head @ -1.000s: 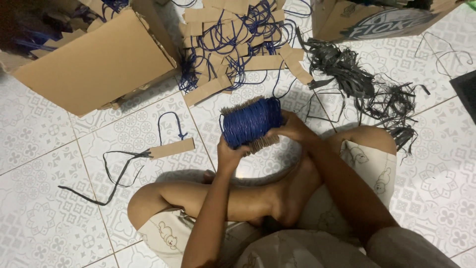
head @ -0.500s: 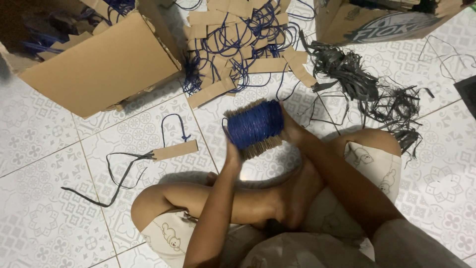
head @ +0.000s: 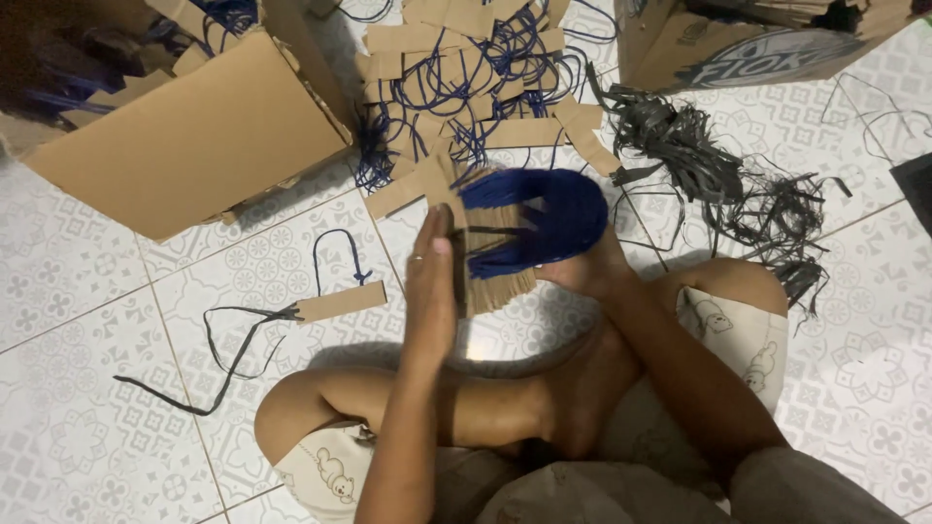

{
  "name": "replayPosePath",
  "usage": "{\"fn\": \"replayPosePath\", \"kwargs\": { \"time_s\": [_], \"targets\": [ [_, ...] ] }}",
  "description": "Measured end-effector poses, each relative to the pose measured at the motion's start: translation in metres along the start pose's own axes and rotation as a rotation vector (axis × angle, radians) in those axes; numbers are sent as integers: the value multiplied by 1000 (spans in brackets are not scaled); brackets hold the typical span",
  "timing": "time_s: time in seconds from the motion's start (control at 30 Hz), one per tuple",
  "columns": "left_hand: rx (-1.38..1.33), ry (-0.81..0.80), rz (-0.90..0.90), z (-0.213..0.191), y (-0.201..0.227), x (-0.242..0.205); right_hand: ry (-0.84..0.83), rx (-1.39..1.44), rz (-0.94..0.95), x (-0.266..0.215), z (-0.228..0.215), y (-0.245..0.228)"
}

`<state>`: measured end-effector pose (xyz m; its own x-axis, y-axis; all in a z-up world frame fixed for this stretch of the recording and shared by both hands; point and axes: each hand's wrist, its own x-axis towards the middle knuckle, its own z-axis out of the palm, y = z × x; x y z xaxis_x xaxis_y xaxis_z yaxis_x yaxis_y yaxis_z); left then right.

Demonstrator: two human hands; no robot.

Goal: Assembling bag handles by manually attaching blue cords to pre-cut cardboard strips.

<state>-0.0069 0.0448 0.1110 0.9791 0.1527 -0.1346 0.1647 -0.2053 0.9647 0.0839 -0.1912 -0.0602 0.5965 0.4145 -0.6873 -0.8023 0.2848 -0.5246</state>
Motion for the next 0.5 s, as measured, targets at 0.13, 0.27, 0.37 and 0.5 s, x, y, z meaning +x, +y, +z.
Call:
{"fn": "replayPosePath", "kwargs": {
  "time_s": [0.13, 0.27, 0.37, 0.5],
  "targets": [
    [-66, 41, 193, -13, -8, -5, -44, 35, 16, 2, -7, 8],
    [-997, 285, 51, 3, -64, 3, -94, 97, 38, 1, -6, 20],
    [-1199, 136, -217, 19, -59, -15, -125, 138, 42, -2, -7, 33],
    [-1039, 152, -653, 41, -220, -33, -169, 210, 33, -4, -1, 48]
  ]
}}
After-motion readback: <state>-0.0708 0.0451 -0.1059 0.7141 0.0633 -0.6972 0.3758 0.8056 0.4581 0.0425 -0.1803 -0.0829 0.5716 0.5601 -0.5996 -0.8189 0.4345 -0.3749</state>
